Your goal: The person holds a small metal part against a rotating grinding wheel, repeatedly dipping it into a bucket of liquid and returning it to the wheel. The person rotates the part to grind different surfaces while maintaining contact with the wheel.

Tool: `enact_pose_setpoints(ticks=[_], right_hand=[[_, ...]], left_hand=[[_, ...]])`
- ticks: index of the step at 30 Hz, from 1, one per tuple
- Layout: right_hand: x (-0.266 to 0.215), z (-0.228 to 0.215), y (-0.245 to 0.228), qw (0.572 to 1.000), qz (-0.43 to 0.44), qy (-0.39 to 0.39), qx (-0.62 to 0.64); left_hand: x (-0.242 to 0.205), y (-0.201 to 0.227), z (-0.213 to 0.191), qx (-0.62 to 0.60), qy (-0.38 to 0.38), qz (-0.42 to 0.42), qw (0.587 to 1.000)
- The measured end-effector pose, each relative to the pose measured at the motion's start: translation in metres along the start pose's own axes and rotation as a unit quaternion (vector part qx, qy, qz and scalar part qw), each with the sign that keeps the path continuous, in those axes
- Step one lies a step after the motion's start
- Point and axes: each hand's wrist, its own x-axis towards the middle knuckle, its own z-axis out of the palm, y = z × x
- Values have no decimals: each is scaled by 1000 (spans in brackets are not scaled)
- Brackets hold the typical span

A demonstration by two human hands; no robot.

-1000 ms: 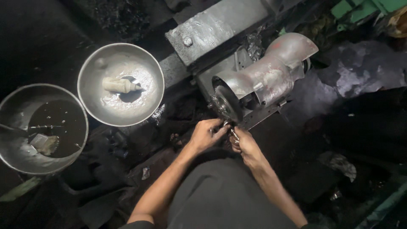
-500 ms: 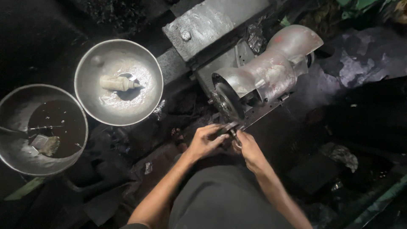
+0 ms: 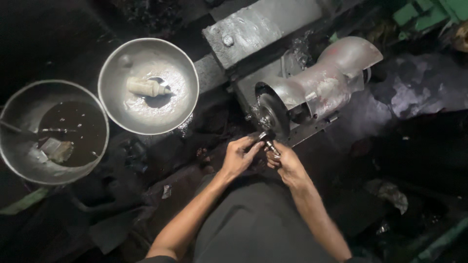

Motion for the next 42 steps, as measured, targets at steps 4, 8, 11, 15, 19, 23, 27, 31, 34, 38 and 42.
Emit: enact_pose_setpoints(ticks=[4, 8, 11, 15, 19, 23, 27, 31, 34, 38, 42], right_hand=[[5, -3, 1, 1000, -2, -1, -8], [12, -4, 0, 1000, 14, 21, 4], [13, -6, 0, 1000, 5, -2, 24], [11, -11, 0, 1000, 5, -16, 22], [10, -14, 2, 997, 15, -28, 70], [10, -16, 6, 996, 26, -33, 84], [8, -19, 6, 993, 42, -33, 101], [-2, -18, 5, 991, 37, -43, 121], [-15, -15, 3, 998, 22, 4, 64], [-30, -3, 6, 980, -44, 88, -176], [-37, 8, 6, 994, -39, 68, -82]], left_hand=[[7, 2, 0, 71, 8, -29, 997], [13, 3, 1, 107, 10, -28, 994], [16, 3, 3, 136, 10, 4, 991], [21, 5, 7, 190, -5, 9, 982], [22, 10, 9, 186, -2, 3, 983], [21, 14, 13, 187, 3, 2, 982], [23, 14, 15, 194, 4, 20, 981], [25, 15, 17, 196, -16, 51, 979], [21, 19, 18, 165, -34, 57, 984], [5, 23, 10, 133, -48, 113, 983], [-9, 14, 6, 16, -55, 47, 997]])
